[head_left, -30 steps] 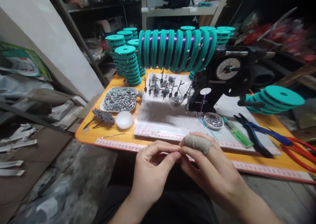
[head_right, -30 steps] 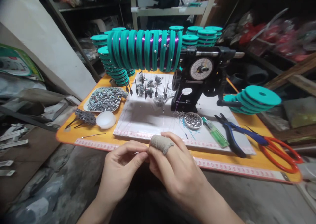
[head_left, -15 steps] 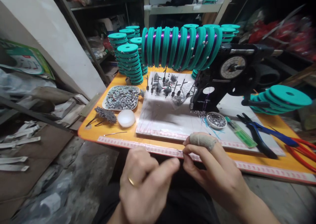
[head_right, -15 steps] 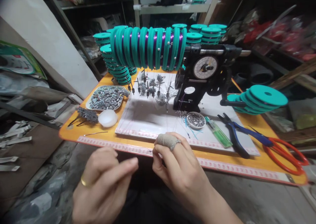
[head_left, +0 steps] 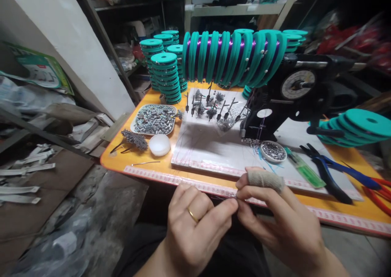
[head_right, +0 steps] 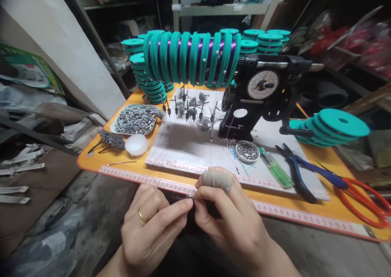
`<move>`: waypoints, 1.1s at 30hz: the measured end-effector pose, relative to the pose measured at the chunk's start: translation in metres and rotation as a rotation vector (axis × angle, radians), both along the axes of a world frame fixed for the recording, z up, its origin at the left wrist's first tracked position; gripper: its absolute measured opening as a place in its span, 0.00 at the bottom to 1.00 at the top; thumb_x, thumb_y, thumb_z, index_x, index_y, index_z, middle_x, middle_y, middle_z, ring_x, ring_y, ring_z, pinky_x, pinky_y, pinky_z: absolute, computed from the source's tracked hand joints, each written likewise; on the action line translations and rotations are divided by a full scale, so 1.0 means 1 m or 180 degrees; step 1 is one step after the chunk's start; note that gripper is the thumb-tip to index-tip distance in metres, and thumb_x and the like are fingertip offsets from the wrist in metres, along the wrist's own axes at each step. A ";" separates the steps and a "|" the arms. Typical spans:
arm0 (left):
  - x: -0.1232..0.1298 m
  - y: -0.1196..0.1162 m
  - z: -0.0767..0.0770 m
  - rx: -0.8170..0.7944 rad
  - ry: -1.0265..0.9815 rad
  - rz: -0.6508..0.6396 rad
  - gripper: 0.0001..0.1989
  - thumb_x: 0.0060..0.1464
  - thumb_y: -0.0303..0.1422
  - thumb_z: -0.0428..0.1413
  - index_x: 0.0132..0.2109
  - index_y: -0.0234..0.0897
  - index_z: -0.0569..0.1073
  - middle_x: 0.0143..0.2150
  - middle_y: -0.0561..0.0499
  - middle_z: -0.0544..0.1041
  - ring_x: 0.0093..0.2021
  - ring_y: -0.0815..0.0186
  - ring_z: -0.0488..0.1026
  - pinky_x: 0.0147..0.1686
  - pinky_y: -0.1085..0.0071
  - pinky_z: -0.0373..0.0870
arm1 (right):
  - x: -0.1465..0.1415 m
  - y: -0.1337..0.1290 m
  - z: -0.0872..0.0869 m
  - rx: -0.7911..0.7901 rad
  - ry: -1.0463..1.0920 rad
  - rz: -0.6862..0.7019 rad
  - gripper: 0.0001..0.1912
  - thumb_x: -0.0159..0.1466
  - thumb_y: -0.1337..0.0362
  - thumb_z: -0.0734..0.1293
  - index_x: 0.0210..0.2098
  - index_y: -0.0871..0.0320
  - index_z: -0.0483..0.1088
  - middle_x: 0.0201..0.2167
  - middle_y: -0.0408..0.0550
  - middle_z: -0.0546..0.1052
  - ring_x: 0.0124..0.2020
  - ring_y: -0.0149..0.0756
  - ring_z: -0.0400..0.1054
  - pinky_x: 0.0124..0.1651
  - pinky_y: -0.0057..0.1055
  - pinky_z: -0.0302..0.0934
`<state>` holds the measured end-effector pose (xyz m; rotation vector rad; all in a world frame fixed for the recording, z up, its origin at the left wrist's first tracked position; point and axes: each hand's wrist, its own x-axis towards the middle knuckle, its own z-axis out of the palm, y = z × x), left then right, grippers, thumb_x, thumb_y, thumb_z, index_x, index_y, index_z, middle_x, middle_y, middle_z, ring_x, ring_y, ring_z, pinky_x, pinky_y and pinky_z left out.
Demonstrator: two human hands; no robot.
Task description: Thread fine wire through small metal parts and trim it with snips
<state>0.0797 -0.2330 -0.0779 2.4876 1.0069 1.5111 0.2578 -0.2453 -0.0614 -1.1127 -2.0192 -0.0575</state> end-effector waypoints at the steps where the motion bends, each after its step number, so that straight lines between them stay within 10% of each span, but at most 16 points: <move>1: 0.000 -0.001 0.000 -0.0033 -0.0118 -0.0062 0.11 0.53 0.20 0.59 0.43 0.36 0.77 0.20 0.57 0.67 0.23 0.69 0.63 0.29 0.68 0.62 | 0.001 0.000 0.001 0.0005 0.0055 0.0033 0.09 0.61 0.75 0.65 0.38 0.57 0.66 0.36 0.48 0.73 0.39 0.38 0.72 0.41 0.33 0.70; 8: 0.008 -0.006 -0.003 -0.0439 -0.0802 -0.0222 0.13 0.52 0.20 0.61 0.43 0.40 0.78 0.26 0.57 0.60 0.27 0.70 0.62 0.28 0.71 0.64 | 0.003 0.001 0.004 0.0159 0.0211 0.0196 0.11 0.59 0.78 0.64 0.36 0.57 0.66 0.34 0.45 0.71 0.39 0.33 0.71 0.51 0.32 0.67; 13: 0.017 -0.009 -0.004 -0.1844 -0.2140 -0.0679 0.07 0.54 0.24 0.62 0.37 0.42 0.78 0.41 0.50 0.72 0.41 0.66 0.72 0.40 0.70 0.72 | 0.000 -0.003 0.003 -0.0121 0.0466 0.0269 0.11 0.59 0.78 0.63 0.37 0.57 0.66 0.36 0.44 0.69 0.43 0.30 0.68 0.45 0.24 0.66; 18: 0.018 -0.009 -0.002 -0.2787 -0.2817 -0.1230 0.05 0.56 0.25 0.60 0.35 0.40 0.78 0.31 0.52 0.75 0.35 0.67 0.72 0.39 0.71 0.70 | -0.004 -0.003 0.007 -0.0090 0.0494 0.0361 0.12 0.58 0.80 0.63 0.37 0.58 0.66 0.35 0.43 0.69 0.40 0.26 0.67 0.46 0.21 0.65; 33: -0.011 -0.004 -0.004 -0.2775 -0.2495 -0.1334 0.06 0.56 0.25 0.60 0.37 0.40 0.80 0.33 0.53 0.75 0.36 0.68 0.72 0.40 0.73 0.69 | -0.026 -0.004 0.011 -0.0096 0.0249 0.0702 0.09 0.58 0.79 0.64 0.34 0.60 0.67 0.32 0.46 0.72 0.36 0.30 0.69 0.54 0.33 0.65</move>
